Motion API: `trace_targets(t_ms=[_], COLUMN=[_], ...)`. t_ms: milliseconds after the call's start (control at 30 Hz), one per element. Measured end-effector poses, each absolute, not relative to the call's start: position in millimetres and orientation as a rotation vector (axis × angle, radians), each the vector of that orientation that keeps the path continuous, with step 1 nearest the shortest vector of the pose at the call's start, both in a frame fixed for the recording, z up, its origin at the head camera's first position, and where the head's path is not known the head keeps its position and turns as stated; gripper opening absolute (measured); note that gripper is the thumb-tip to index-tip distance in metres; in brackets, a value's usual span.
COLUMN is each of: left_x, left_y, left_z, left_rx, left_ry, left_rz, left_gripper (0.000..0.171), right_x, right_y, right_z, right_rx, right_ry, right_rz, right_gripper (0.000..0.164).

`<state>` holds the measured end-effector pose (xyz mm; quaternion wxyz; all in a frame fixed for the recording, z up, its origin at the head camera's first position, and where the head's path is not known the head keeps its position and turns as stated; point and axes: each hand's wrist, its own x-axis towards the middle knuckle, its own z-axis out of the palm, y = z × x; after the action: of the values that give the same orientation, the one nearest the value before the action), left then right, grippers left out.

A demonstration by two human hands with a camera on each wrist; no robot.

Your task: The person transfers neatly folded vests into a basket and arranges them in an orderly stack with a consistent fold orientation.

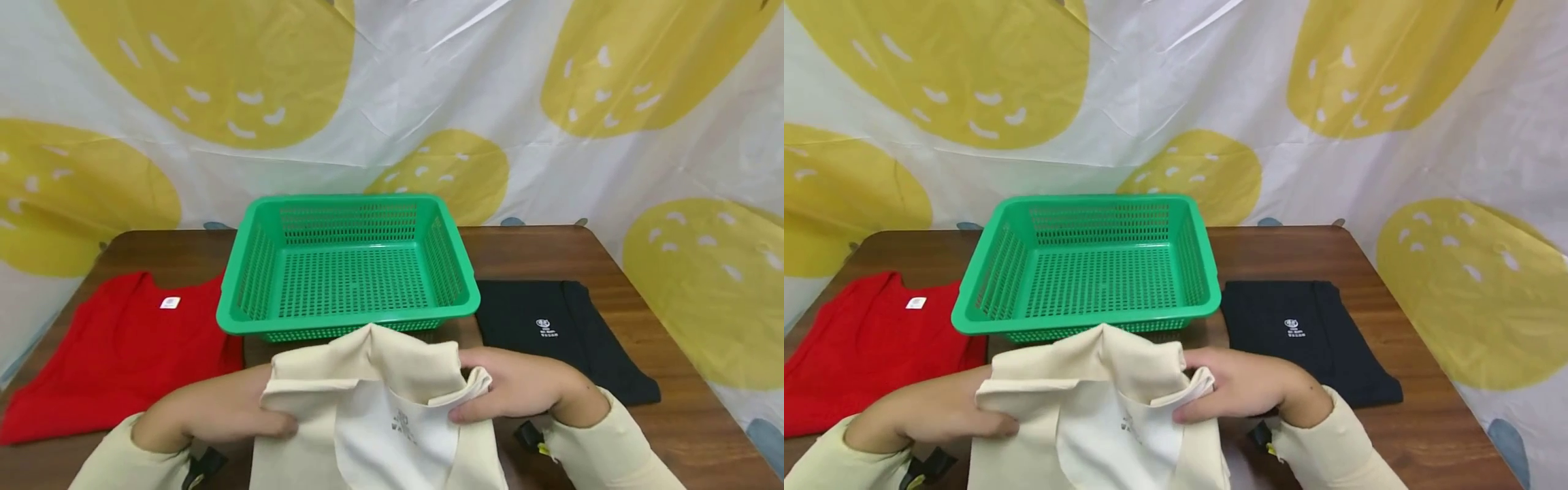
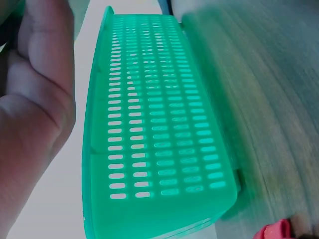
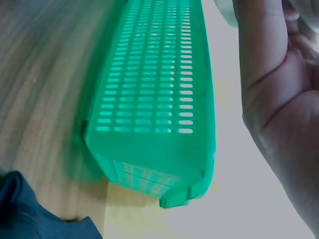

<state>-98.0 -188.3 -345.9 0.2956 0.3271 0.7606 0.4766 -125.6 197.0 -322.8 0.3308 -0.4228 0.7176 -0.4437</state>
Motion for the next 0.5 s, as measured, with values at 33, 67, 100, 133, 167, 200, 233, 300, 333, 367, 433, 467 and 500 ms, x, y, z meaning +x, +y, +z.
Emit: trace_targets(t_ms=[33,67,100,133,167,200,233,300,333,367,433,467,500], left_x=[-98.8,-99.4,-99.7,-100.0,-99.9,-99.9,-99.8,-100.0,-100.4,-100.5,-100.4,-100.4,-100.4], left_y=[-190.5,-192.4,-194.0,-195.0,-195.9,-196.0,-195.4,-193.5,-192.1,-190.6,-186.8,-184.8,-182.7], left_z=[-345.7,-345.5,-345.1,-344.6,-343.7,-342.5,-340.7,-335.9,-333.1,-330.1,-324.5,-322.2,-320.4], left_rx=[0.848,0.827,0.803,0.783,0.77,0.766,0.753,0.731,0.734,0.741,0.737,0.739,0.741], left_ry=[2.019,2.006,1.996,1.973,1.952,1.933,1.914,1.882,1.873,1.876,1.897,1.907,1.926], left_rz=[1.297,1.33,1.365,1.404,1.435,1.466,1.498,1.557,1.58,1.598,1.629,1.643,1.656], left_gripper=[0.061,0.062,0.061,0.06,0.059,0.058,0.057,0.057,0.057,0.056,0.054,0.052,0.049], right_x=[-125.9,-126.3,-126.5,-126.6,-126.5,-126.3,-126.2,-126.4,-126.7,-127.1,-127.8,-128.1,-128.4], right_y=[197.2,197.4,197.6,198.0,198.6,199.2,200.0,201.6,202.3,203.1,205.0,206.0,207.0], right_z=[-321.3,-320.2,-319.1,-318.0,-316.9,-315.9,-314.9,-312.9,-311.8,-311.0,-309.8,-309.5,-309.2], right_rx=[-1.112,-1.117,-1.12,-1.112,-1.096,-1.084,-1.067,-1.031,-1.009,-0.997,-0.985,-0.978,-0.971], right_ry=[1.907,1.935,1.959,1.973,1.978,1.981,1.982,1.963,1.952,1.938,1.928,1.927,1.934], right_rz=[-1.175,-1.186,-1.196,-1.21,-1.225,-1.239,-1.258,-1.314,-1.344,-1.374,-1.423,-1.444,-1.46], right_gripper=[0.035,0.036,0.037,0.038,0.039,0.041,0.043,0.044,0.044,0.044,0.043,0.043,0.043])
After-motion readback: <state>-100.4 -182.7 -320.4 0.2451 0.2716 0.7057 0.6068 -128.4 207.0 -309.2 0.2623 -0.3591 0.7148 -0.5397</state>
